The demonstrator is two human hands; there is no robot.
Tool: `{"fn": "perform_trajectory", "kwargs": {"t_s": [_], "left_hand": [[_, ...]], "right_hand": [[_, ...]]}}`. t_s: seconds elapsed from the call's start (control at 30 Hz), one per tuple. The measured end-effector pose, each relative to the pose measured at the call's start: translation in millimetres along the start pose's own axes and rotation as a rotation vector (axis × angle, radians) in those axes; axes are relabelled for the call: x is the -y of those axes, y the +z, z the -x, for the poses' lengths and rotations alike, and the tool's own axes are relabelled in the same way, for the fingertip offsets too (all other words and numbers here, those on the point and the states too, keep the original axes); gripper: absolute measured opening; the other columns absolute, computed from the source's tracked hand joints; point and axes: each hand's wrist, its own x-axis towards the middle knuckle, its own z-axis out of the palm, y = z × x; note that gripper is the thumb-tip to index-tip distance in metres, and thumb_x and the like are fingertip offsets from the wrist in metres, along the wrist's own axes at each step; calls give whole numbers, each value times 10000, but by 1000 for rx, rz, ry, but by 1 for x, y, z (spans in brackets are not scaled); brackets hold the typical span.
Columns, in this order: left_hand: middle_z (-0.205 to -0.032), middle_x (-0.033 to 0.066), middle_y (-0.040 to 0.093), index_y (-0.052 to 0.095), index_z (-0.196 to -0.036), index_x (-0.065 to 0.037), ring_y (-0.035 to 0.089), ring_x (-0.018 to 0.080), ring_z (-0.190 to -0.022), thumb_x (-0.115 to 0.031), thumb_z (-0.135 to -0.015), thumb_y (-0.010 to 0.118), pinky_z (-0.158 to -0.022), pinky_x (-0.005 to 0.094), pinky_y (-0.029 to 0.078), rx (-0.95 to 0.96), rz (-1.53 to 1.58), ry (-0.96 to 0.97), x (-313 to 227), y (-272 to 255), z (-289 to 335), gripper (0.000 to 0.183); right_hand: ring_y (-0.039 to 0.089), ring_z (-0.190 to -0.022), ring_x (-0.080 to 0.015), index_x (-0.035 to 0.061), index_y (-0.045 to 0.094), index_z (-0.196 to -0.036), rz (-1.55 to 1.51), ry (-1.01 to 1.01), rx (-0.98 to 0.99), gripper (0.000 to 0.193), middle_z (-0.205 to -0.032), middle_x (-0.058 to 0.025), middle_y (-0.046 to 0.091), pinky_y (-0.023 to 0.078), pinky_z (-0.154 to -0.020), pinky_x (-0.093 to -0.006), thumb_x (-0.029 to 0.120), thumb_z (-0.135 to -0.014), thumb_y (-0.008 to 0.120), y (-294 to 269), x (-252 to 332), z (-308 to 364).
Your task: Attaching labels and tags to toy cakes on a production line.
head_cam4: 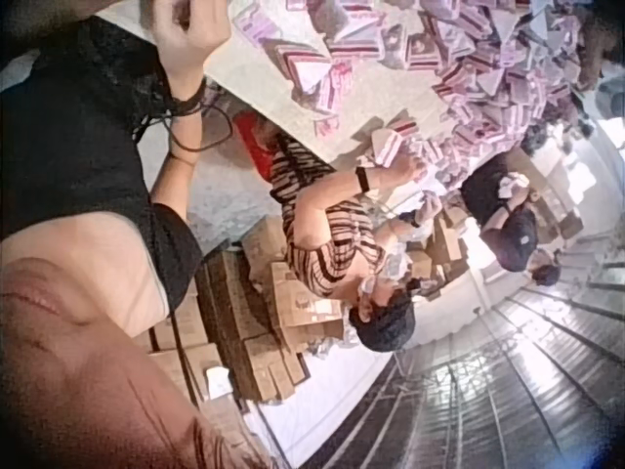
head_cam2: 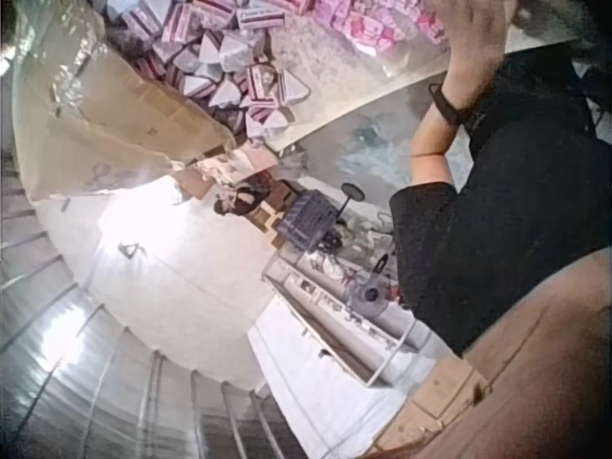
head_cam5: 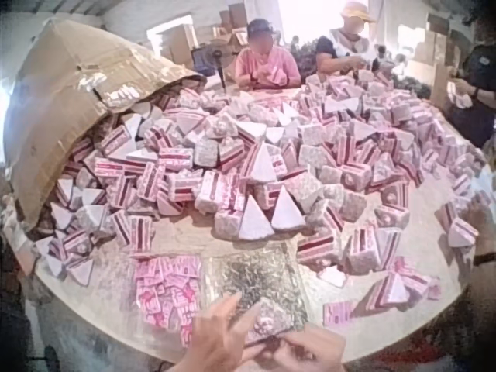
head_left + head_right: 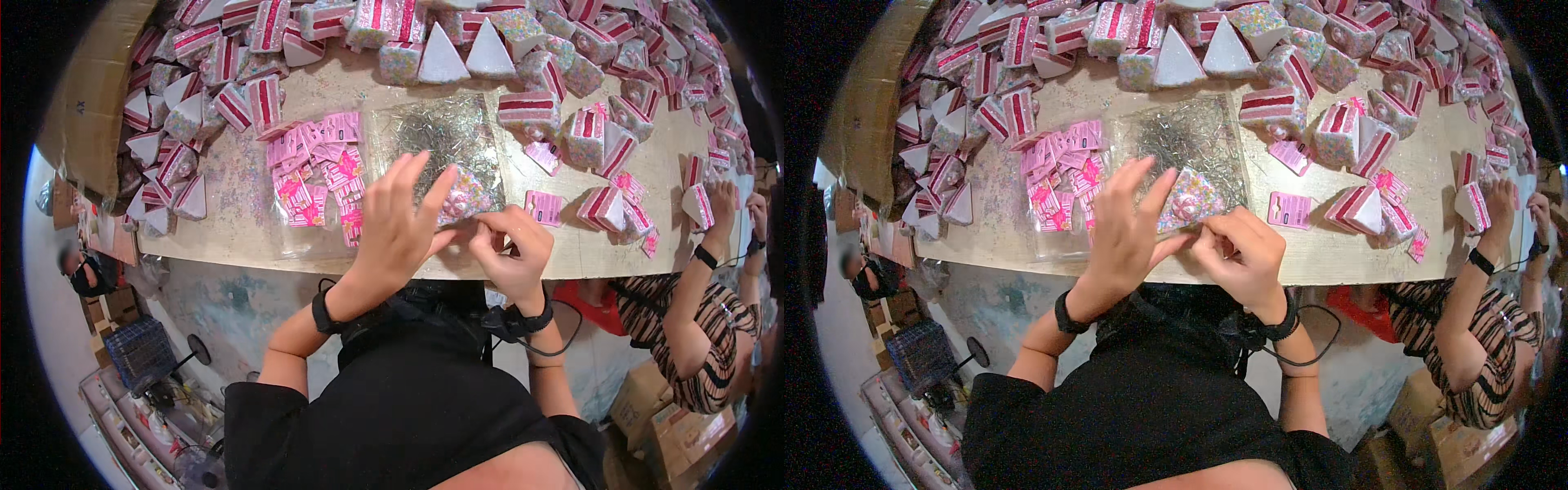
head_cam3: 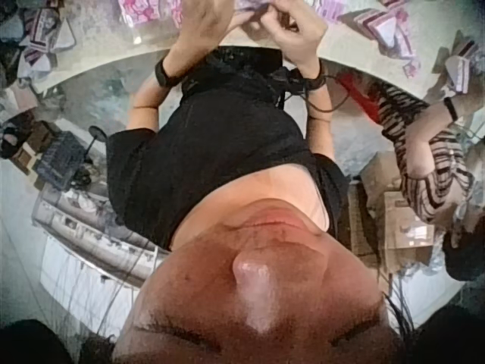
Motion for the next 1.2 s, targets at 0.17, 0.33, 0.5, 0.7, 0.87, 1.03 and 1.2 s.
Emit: {"fn": "perform_trajectory", "kwargs": {"t_s": [0.17,0.33,0.5,0.7,0.87,1.03,1.2], "left_hand": [[-1295,147,473,408,-1360,-13,411,371,-1270,-119,-708,750,-994,440,376,136,131,-103,9,31,17,743],[-1247,167,460,430,-1347,-21,439,388,-1248,-31,-692,751,-1004,431,399,104,280,-139,6,28,19,730],[-1199,175,429,451,-1329,-18,441,396,-1244,17,-658,769,-981,426,424,48,293,-109,5,26,18,743],[-1208,174,439,458,-1331,-29,441,392,-1241,18,-630,790,-977,418,424,4,296,-84,4,26,21,777],[-1219,176,439,460,-1324,-21,436,388,-1246,22,-605,802,-983,417,421,-3,298,-79,3,25,25,798],[-1225,177,436,463,-1312,-9,433,385,-1248,29,-597,805,-985,416,426,-37,301,-78,3,27,28,793],[-1215,166,442,510,-1282,-38,435,405,-1237,33,-591,793,-982,430,435,-57,326,-57,10,31,32,750]], "right_hand": [[477,-479,-86,-5,638,-785,34,35,-46,118,-615,-44,527,368,-438,-220,-68,-690,667,15,-1,4],[465,-471,-81,3,636,-764,23,103,-70,92,-604,-38,512,360,-434,-222,-53,-696,661,13,3,6],[456,-468,-72,2,633,-756,-43,159,-73,87,-597,-31,506,347,-432,-213,-58,-697,653,12,2,5],[454,-468,-67,-5,632,-771,-8,103,-102,105,-597,-26,507,345,-431,-210,-74,-693,649,13,9,10],[459,-469,-70,-7,630,-775,6,111,-96,117,-600,-31,509,357,-431,-215,-79,-685,654,11,12,10],[464,-473,-69,-2,628,-768,31,85,-61,112,-611,-33,517,357,-429,-213,-75,-687,653,10,13,10],[463,-484,-56,-3,620,-763,21,156,11,82,-616,-20,524,358,-440,-206,-52,-705,651,9,15,8]]}}
